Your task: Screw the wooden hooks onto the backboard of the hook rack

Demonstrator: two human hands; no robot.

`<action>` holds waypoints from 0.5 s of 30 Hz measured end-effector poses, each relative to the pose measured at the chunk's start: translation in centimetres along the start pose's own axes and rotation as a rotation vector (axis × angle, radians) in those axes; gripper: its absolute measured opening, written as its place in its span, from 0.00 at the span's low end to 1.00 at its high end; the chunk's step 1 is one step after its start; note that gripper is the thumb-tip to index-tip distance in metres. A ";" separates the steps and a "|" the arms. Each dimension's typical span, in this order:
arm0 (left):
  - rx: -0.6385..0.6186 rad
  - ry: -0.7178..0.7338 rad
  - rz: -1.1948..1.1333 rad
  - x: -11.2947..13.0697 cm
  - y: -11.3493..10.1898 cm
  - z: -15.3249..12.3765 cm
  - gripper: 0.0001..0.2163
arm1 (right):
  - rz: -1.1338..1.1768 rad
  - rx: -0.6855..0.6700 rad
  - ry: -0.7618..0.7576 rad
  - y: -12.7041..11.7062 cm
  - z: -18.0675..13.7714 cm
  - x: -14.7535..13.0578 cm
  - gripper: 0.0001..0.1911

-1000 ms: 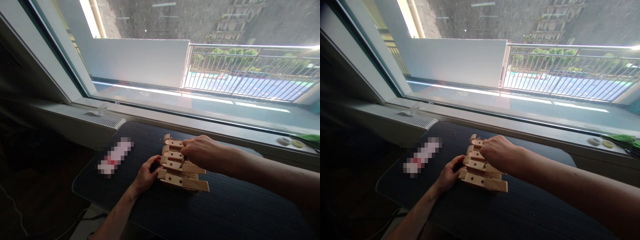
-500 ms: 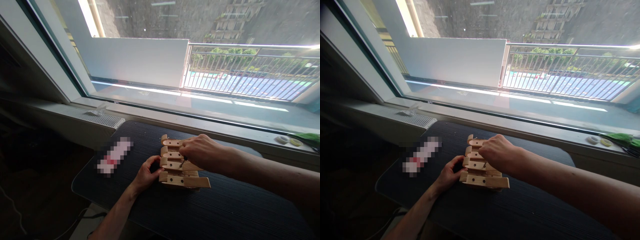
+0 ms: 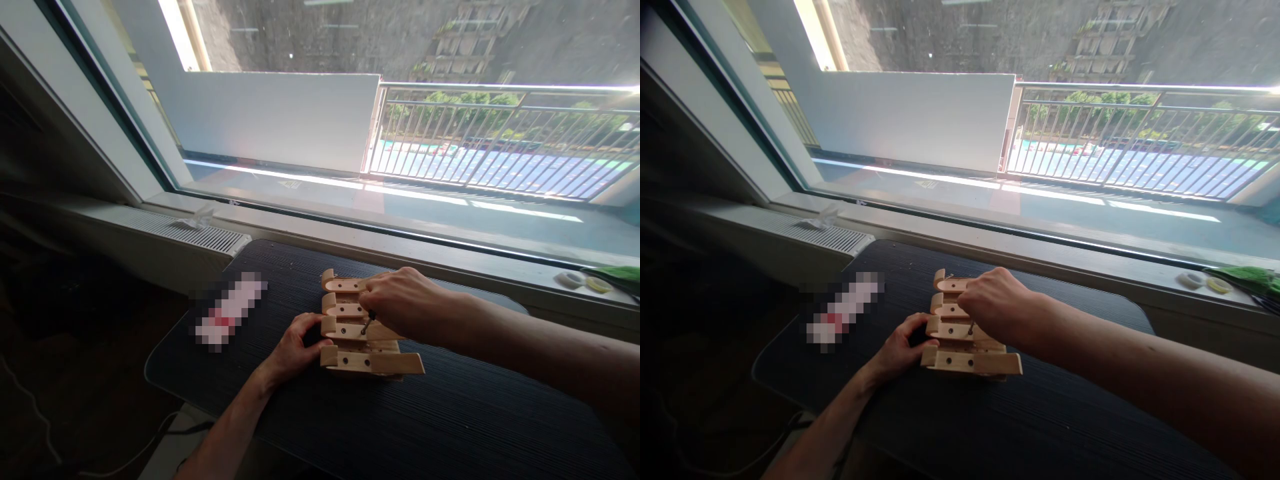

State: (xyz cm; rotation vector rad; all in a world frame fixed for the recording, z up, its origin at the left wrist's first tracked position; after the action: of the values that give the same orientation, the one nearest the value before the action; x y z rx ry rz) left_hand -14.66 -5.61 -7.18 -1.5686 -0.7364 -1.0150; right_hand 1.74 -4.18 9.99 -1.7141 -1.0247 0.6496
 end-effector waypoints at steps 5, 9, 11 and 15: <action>0.016 0.008 0.013 -0.2 0.1 0.1 0.16 | -0.016 0.027 -0.007 0.3 -0.1 0.2 0.10; 0.014 0.023 0.027 -0.2 0.1 0.1 0.16 | -0.040 -0.035 0.014 0.2 -0.3 0.2 0.10; 0.016 0.033 0.035 -0.2 0.1 0.1 0.15 | -0.051 -0.059 0.017 0.0 -0.3 0.1 0.10; 0.025 0.044 0.051 -0.2 0.1 0.1 0.15 | -0.046 -0.037 -0.042 -0.3 -0.3 -0.4 0.09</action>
State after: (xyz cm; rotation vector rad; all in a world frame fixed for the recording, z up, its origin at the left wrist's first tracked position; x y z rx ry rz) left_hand -14.58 -5.52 -7.41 -1.5319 -0.6735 -0.9963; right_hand 1.67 -4.66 10.40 -1.7106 -1.1085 0.6425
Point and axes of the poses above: each hand's wrist, its own z-axis towards the middle knuckle, its own y-axis out of the palm, x = y × z, the point moved 4 cm from there along z, towards the middle knuckle, and after that the axes turned 12 degrees about -y, right-handed, at the moved point
